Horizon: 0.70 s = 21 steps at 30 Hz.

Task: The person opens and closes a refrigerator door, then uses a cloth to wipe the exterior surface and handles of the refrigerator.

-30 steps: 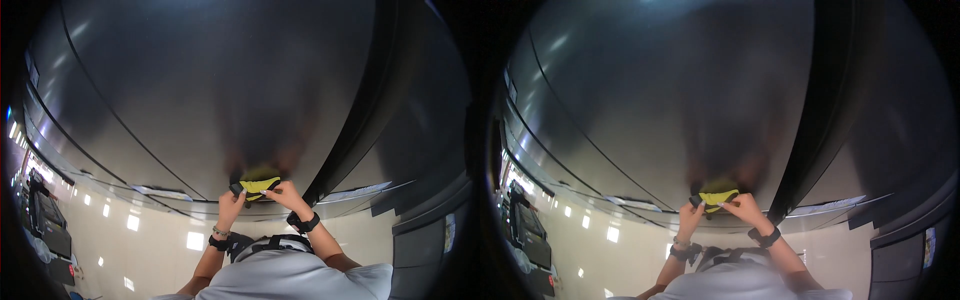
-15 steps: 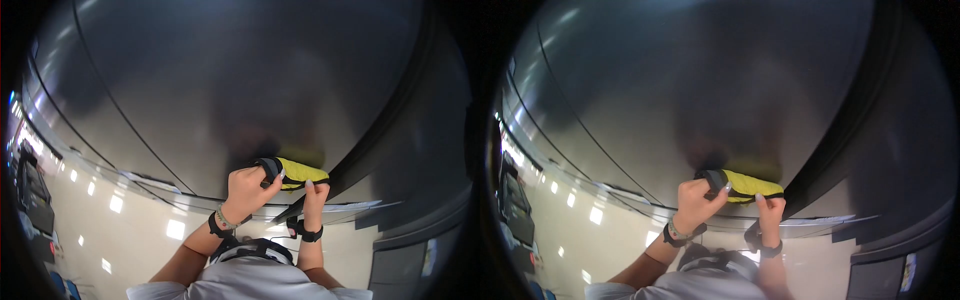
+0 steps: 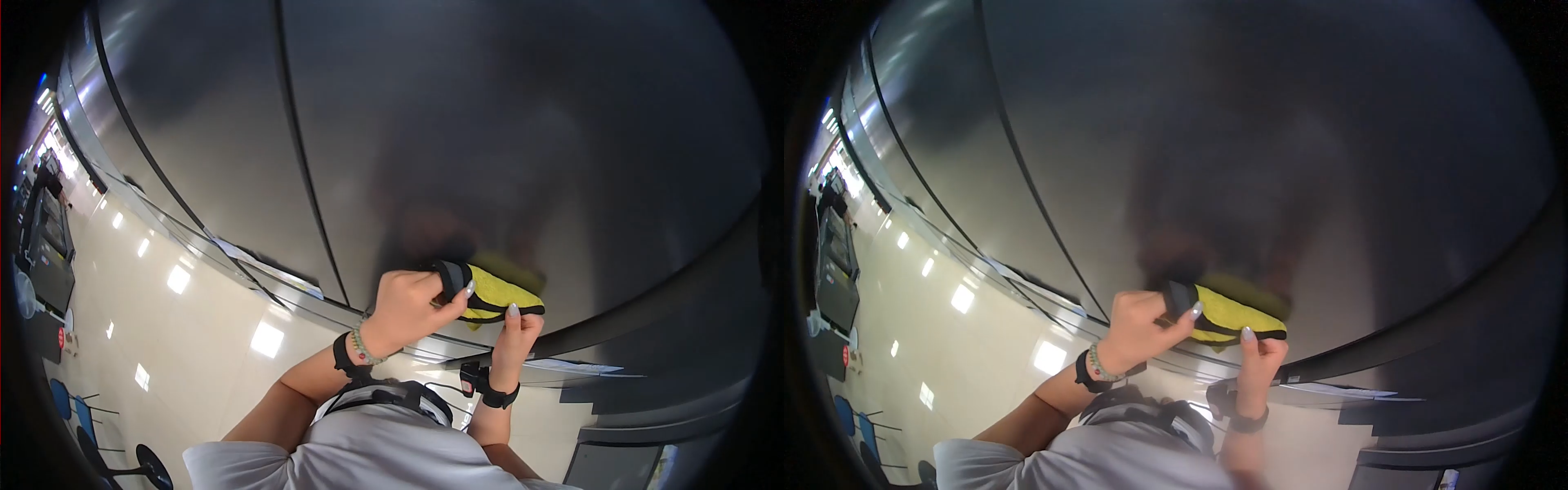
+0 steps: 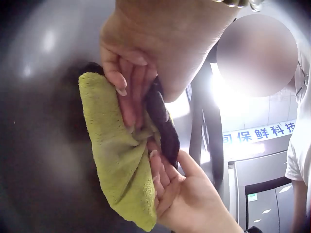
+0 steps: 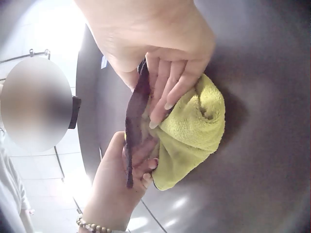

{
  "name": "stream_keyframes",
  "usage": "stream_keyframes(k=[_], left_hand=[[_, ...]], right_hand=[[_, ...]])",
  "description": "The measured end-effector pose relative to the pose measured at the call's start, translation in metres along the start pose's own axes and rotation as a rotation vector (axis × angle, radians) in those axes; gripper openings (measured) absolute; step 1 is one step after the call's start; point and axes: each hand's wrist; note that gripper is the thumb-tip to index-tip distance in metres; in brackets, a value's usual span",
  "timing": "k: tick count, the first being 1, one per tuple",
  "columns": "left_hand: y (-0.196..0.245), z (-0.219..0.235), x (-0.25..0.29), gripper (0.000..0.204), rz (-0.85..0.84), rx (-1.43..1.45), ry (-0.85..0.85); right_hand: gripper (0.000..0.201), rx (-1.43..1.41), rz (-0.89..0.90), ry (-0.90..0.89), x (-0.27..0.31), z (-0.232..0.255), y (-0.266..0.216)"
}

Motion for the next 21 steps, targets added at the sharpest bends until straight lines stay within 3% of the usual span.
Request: stream_keyframes(k=[1,2,7,11,13,18,21], left_hand=[[-0.004,0.012,-0.002,0.009,0.01,-0.032,0.016],[-0.008,0.023,-0.003,0.01,0.019,-0.063,0.029],[-0.034,0.072,-0.014,0.011,0.073,-0.108,0.079],[-0.05,0.107,-0.02,0.012,0.178,0.009,0.142],[-0.063,0.121,-0.016,0.013,0.23,0.033,0.041],[-0.091,0.12,0.014,0.016,0.383,0.077,0.019],[-0.106,0.119,0.036,0.021,0.588,0.071,-0.023]], right_hand=[[0.027,0.052,0.0,0.059,0.006,-0.012,0.001],[0.018,0.005,0.049,0.045,0.004,-0.024,0.0],[0.022,0.078,0.144,0.0,0.011,-0.093,-0.015],[0.019,0.037,0.148,-0.077,0.017,-0.137,-0.017],[0.017,0.156,0.136,-0.123,0.02,-0.149,-0.008],[0.016,0.278,0.194,-0.145,0.032,-0.162,0.017],[0.018,0.45,0.25,-0.235,0.041,-0.163,0.029]])
Point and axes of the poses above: each hand's wrist, its own x-axis away from the middle knuckle, its own z-axis out of the back of the hand, y = z × x, and after that the axes turned 4 degrees about y, right-handed
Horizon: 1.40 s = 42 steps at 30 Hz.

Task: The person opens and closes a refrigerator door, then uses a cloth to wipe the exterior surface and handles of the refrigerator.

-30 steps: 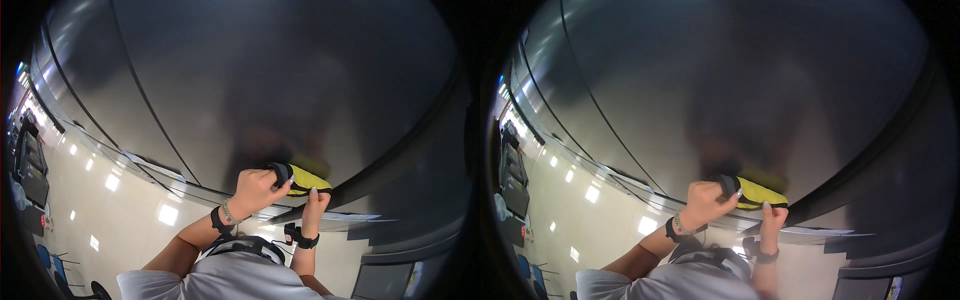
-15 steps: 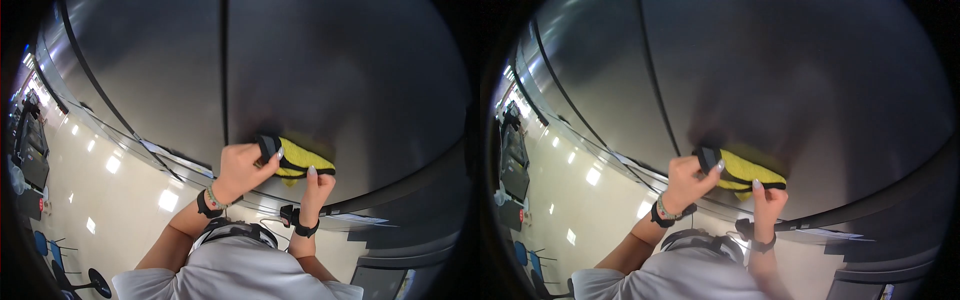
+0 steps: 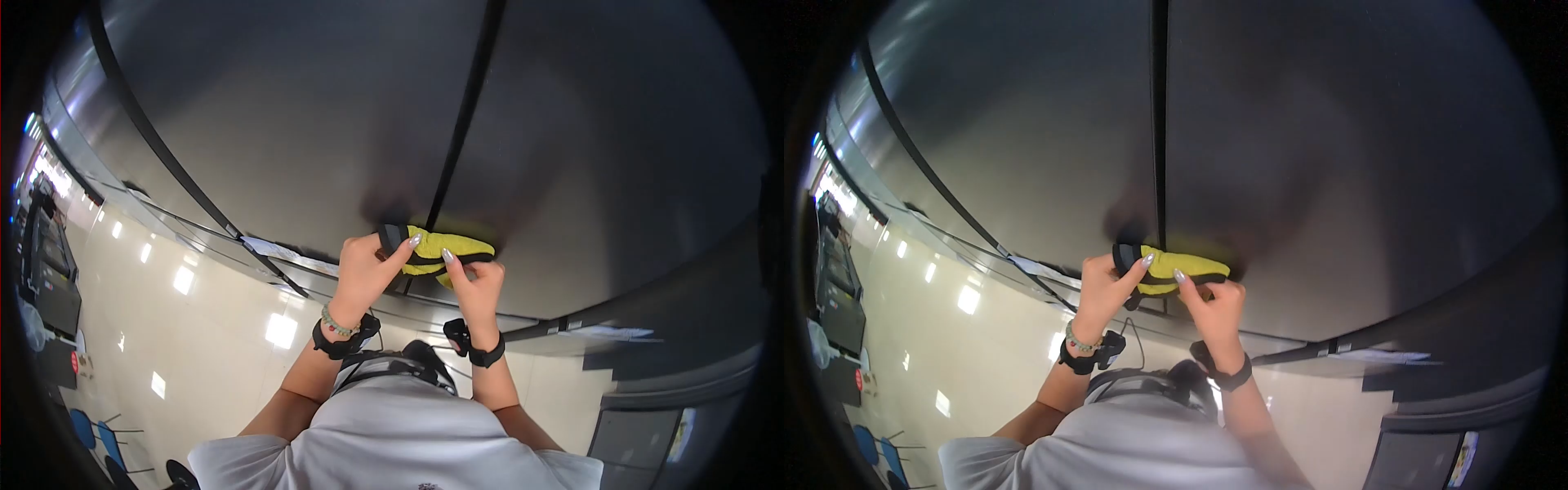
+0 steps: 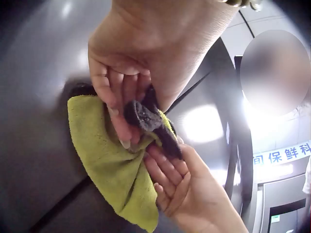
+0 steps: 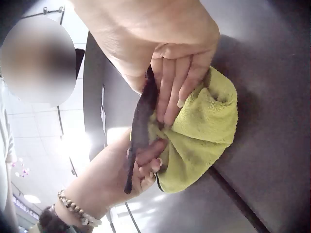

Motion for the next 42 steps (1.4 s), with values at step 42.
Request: stream_keyframes(k=[42], left_hand=[[0.134,-0.149,0.025,0.016,-0.639,0.019,-0.119]], right_hand=[[0.037,-0.15,-0.025,0.491,-0.052,0.181,-0.018]])
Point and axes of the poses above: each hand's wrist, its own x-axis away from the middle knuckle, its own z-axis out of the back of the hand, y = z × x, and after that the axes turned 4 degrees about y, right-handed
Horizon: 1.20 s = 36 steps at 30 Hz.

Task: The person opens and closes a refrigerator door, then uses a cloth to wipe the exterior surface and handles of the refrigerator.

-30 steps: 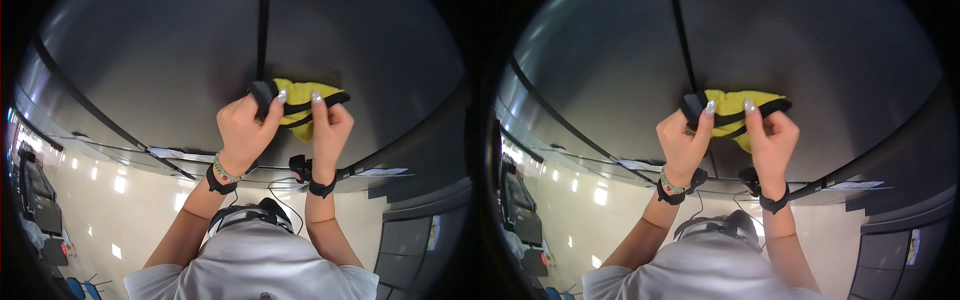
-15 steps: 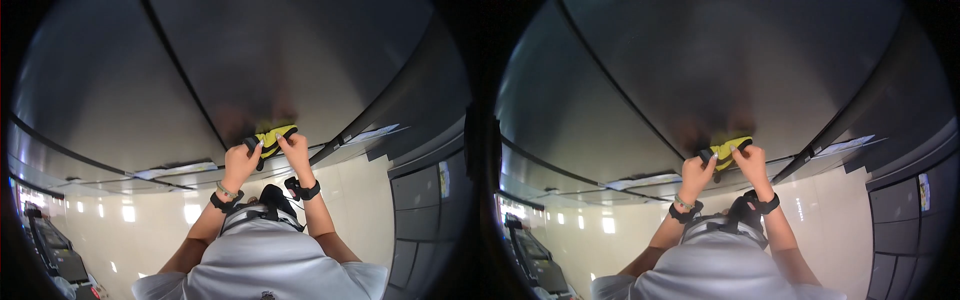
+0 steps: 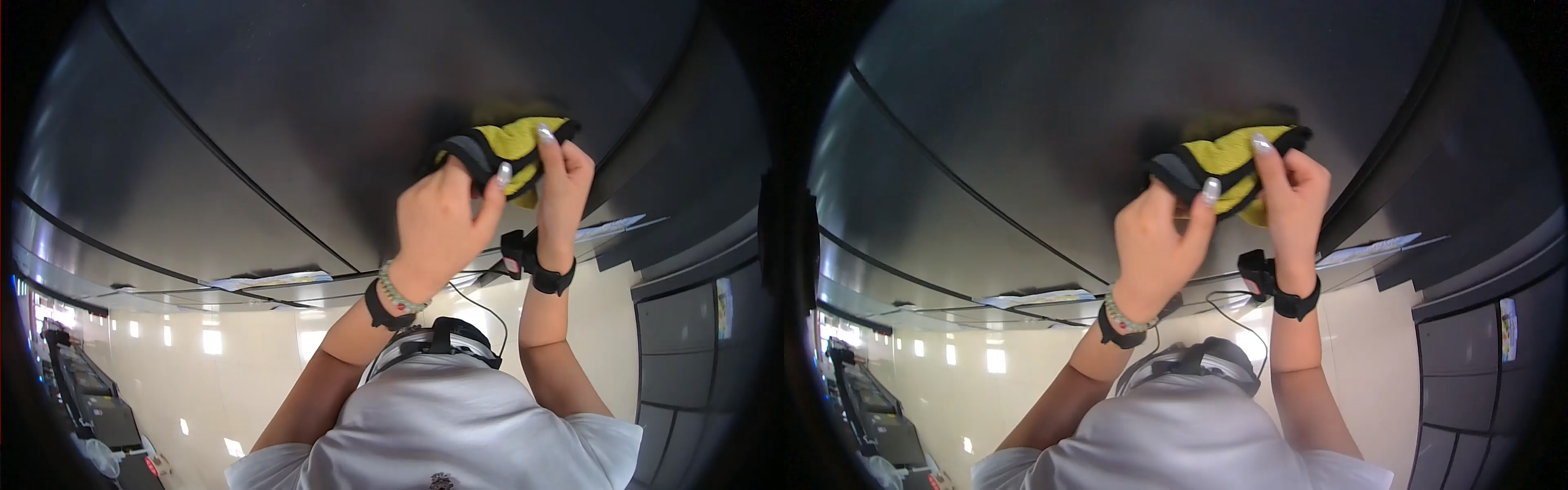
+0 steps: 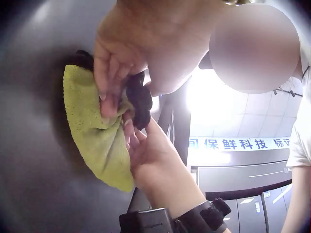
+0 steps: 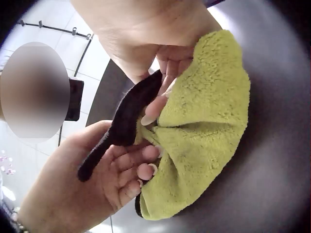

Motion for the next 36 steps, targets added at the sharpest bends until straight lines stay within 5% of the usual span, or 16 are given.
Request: stream_keyframes(k=[9,11,13,16,19,21,25,27,32,36], left_hand=[[-0.006,-0.077,0.039,0.018,0.099,-0.066,-0.279],[-0.023,-0.098,0.069,0.02,0.189,-0.054,-0.392],[-0.045,-0.117,0.106,0.022,0.209,-0.066,-0.392],[-0.068,-0.133,0.147,0.022,0.222,-0.17,-0.497],[-0.068,-0.125,0.149,0.02,0.242,-0.213,-0.435],[-0.043,-0.109,0.111,0.017,0.169,-0.178,-0.309],[0.012,-0.092,0.027,0.01,-0.046,-0.051,0.031],[0.03,-0.092,0.004,0.011,0.036,0.048,0.011],[0.008,-0.118,0.027,0.011,0.035,-0.001,-0.157],[-0.018,-0.143,0.066,0.016,0.031,-0.077,-0.283]], right_hand=[[0.035,0.14,-0.103,0.048,0.006,0.074,0.07],[0.036,0.177,-0.212,-0.038,0.022,0.103,0.113],[0.034,0.177,-0.601,-0.108,0.042,0.121,0.133],[0.033,0.131,-0.831,-0.198,0.078,0.14,0.184],[0.028,0.209,-0.645,-0.435,0.071,0.15,0.191],[0.028,0.324,-0.468,-0.447,0.033,0.139,0.146],[0.034,0.104,-0.125,-0.193,-0.024,0.116,0.047],[0.031,0.112,-0.071,-0.148,-0.041,0.116,0.027],[0.027,0.194,-0.119,-0.155,-0.037,0.129,0.073],[0.027,0.152,-0.329,-0.201,0.003,0.149,0.135]])
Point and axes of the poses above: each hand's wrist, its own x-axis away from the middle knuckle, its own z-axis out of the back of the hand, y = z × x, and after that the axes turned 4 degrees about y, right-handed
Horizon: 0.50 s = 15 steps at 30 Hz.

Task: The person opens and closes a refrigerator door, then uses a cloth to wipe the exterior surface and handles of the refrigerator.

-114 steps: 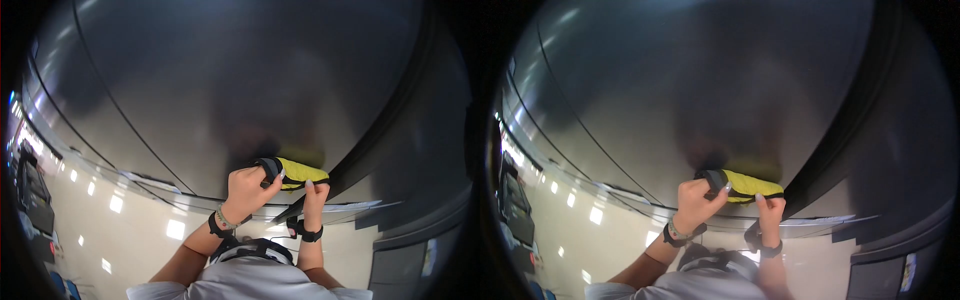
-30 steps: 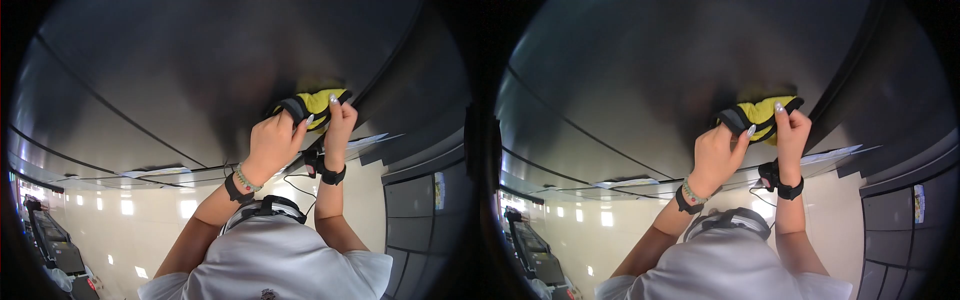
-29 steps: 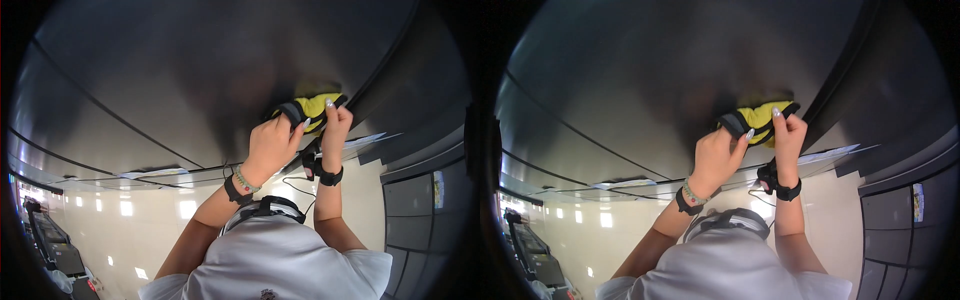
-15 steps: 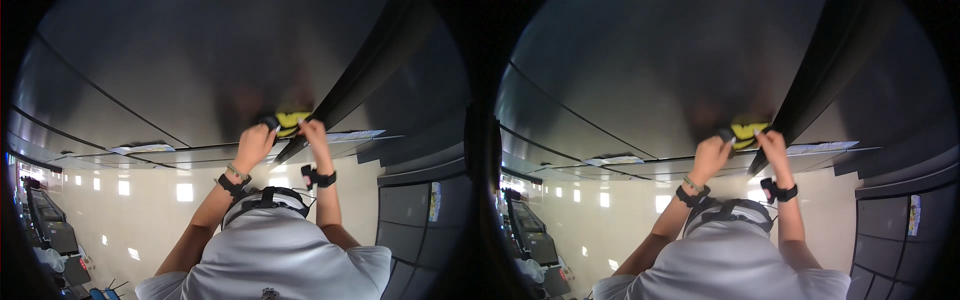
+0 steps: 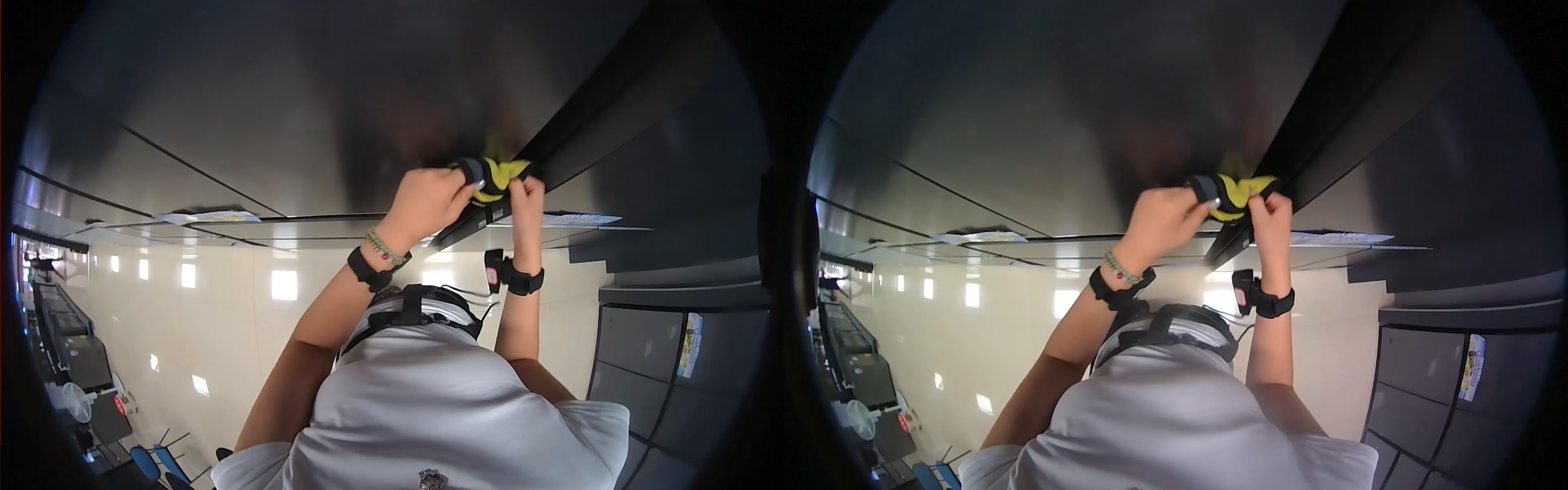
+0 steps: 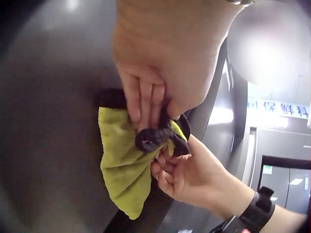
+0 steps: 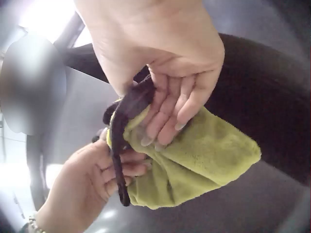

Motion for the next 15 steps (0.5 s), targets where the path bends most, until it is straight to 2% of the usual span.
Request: stream_keyframes(k=[4,5,6,7,9,11,13,15], left_hand=[[-0.053,-0.056,0.049,0.025,0.075,-0.082,-0.401],[-0.071,-0.071,0.069,0.025,0.1,-0.092,-0.447],[-0.082,-0.078,0.086,0.026,0.2,-0.094,-0.519],[-0.097,-0.084,0.105,0.026,0.263,-0.075,-0.547],[-0.113,-0.078,0.127,0.025,0.33,0.004,-0.454],[-0.115,-0.051,0.126,0.023,0.351,-0.029,-0.418],[-0.107,-0.015,0.113,0.02,0.39,-0.028,-0.393],[-0.07,0.042,0.082,0.018,0.337,-0.003,-0.242]], right_hand=[[0.032,0.322,-0.21,-0.11,0.009,0.008,0.112],[0.035,0.36,-0.27,-0.141,0.016,0.006,0.136],[0.036,0.407,-0.263,-0.21,0.025,0.002,0.161],[0.038,0.454,-0.249,-0.276,0.03,-0.001,0.177],[0.04,0.437,-0.233,-0.385,0.042,-0.011,0.183],[0.045,0.348,-0.238,-0.442,0.045,-0.025,0.132],[0.045,0.456,-0.142,-0.551,0.033,-0.039,0.07],[0.044,0.397,-0.081,-0.575,0.023,-0.053,0.006]])
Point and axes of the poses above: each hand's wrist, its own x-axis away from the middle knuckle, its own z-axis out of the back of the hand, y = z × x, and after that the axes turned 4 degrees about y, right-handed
